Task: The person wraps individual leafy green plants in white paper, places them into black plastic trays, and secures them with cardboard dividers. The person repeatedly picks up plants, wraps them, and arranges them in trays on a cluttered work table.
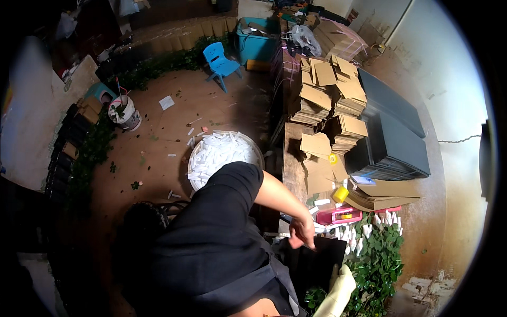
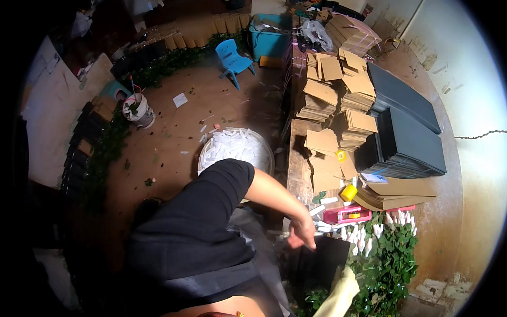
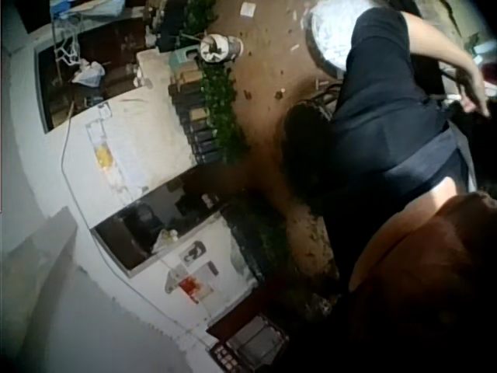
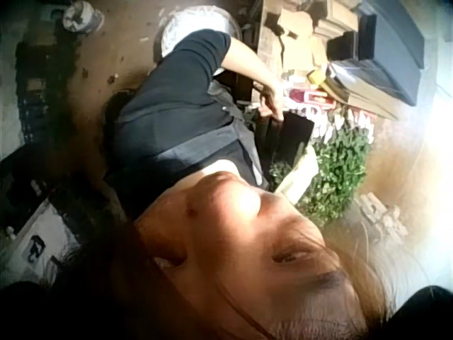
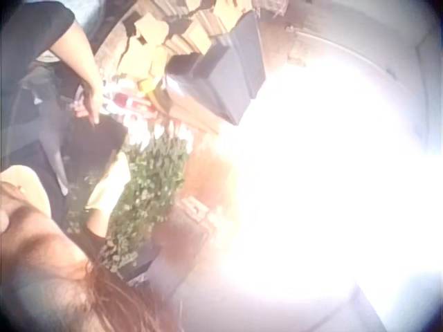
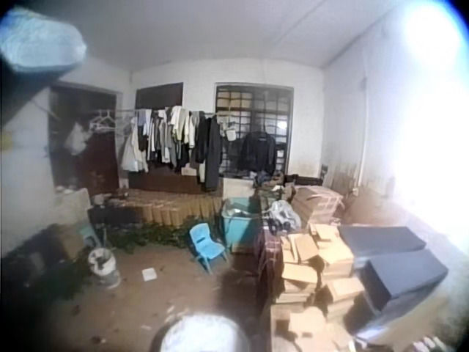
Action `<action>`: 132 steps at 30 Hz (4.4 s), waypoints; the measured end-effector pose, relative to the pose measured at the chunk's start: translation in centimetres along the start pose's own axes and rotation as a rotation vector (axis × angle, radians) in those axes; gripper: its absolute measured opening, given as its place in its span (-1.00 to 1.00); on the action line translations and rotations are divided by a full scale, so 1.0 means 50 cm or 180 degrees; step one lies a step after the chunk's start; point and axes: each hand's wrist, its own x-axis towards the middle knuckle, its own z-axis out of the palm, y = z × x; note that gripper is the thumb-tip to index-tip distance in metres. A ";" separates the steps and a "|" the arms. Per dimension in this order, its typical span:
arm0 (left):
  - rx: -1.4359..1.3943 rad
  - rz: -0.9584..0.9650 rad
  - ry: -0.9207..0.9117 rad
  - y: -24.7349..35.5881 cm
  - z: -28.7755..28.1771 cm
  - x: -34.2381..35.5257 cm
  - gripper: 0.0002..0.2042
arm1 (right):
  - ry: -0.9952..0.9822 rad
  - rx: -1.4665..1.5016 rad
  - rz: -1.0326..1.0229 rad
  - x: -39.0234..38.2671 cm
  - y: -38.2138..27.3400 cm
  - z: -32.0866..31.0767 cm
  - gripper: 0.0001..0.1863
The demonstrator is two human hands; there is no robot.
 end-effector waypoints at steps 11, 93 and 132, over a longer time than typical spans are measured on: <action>0.4264 0.3120 0.0691 0.023 -0.017 0.199 -0.57 | -0.0777 -0.1159 0.0488 0.032 -0.068 -0.001 -0.72; 0.3583 0.2086 0.1026 0.010 -0.003 0.096 -0.54 | -0.0204 0.3311 0.2174 -0.121 -0.126 0.095 -0.62; 0.2790 0.1646 0.0703 -0.008 -0.006 0.069 -0.64 | -0.1057 -0.0618 0.2503 -0.223 0.059 0.006 -0.70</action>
